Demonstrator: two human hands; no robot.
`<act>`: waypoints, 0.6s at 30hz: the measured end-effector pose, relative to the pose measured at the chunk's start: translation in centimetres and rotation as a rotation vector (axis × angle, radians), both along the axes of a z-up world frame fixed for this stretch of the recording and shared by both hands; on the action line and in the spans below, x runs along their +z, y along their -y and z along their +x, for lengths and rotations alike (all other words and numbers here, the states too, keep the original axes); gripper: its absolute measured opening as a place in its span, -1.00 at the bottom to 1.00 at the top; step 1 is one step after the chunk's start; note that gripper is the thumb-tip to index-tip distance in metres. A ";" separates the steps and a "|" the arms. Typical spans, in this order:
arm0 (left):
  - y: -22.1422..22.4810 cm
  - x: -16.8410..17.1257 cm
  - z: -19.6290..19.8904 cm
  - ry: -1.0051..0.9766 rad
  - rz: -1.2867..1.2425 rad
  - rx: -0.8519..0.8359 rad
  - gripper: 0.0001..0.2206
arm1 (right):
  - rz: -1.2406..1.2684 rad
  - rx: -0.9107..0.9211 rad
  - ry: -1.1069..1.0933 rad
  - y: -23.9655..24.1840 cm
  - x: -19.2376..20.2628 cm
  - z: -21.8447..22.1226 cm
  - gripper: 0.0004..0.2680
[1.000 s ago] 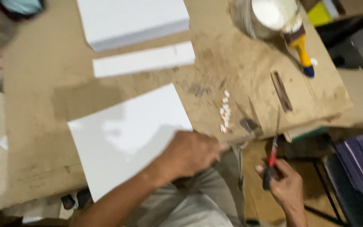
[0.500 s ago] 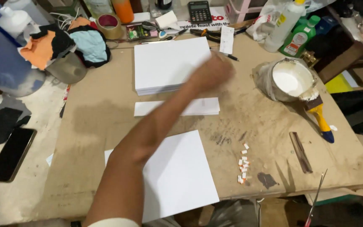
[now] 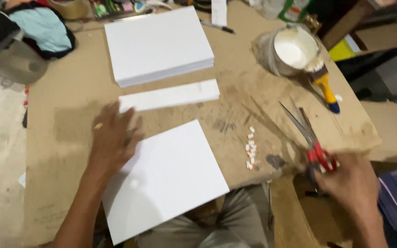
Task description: Cutting small adhesive strips from a larger piece of material using scissors on a workbench.
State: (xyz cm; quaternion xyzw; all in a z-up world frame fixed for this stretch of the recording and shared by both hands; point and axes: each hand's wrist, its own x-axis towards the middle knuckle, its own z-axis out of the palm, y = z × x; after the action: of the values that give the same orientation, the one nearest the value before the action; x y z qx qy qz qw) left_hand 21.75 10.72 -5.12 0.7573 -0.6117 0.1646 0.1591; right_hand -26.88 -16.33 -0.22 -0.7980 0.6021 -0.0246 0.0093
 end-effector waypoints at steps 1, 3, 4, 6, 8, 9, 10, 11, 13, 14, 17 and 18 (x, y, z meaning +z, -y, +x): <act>-2.7 0.1 -1.3 -0.155 -0.011 0.098 -0.47 | 0.131 0.004 -0.009 0.6 2.5 2.6 -0.65; -7.6 0.1 -4.4 -0.308 -0.023 0.191 -0.48 | 0.257 0.004 -0.014 3.4 3.8 5.7 -0.69; -9.9 -0.2 -6.2 -0.360 -0.124 0.260 -0.47 | 0.347 0.056 0.125 5.5 2.6 6.3 -0.76; -13.8 -1.4 -9.7 -0.418 -0.222 0.336 -0.46 | 0.438 0.116 0.263 8.8 0.0 6.8 -0.77; -16.1 -2.9 -12.2 -0.344 -0.323 0.377 -0.53 | 0.413 0.139 0.321 12.1 -2.3 8.5 -0.83; -16.3 -2.6 -13.2 -0.340 -0.322 0.396 -0.53 | 0.420 0.156 0.318 11.8 -1.2 8.9 -0.83; -16.3 -2.4 -14.2 -0.432 -0.338 0.337 -0.59 | 0.511 0.103 0.317 11.4 -0.1 9.3 -0.86; -16.3 -2.3 -15.2 -0.523 -0.355 0.277 -0.64 | 0.601 0.049 0.313 11.2 0.9 9.7 -0.88; -16.0 -2.8 -16.4 -0.485 -0.397 0.239 -0.65 | 0.418 0.181 0.143 10.6 0.5 9.4 -0.86; -15.4 -3.0 -17.1 -0.451 -0.435 0.183 -0.66 | 0.231 0.297 -0.019 10.5 0.4 8.8 -0.74; -14.8 -2.4 -17.6 -0.307 -0.461 0.171 -0.59 | 0.147 0.462 0.267 -2.6 3.0 12.1 -0.80; -14.3 -2.5 -17.3 -0.302 -0.476 0.160 -0.59 | 0.128 0.458 0.272 -3.4 1.1 11.6 -0.80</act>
State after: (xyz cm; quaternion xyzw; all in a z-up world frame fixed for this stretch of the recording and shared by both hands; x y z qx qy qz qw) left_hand 4.48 25.04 -7.65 0.7604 -0.4636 0.2008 0.4081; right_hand -15.26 -12.88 0.83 -0.9005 0.3995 -0.0905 0.1460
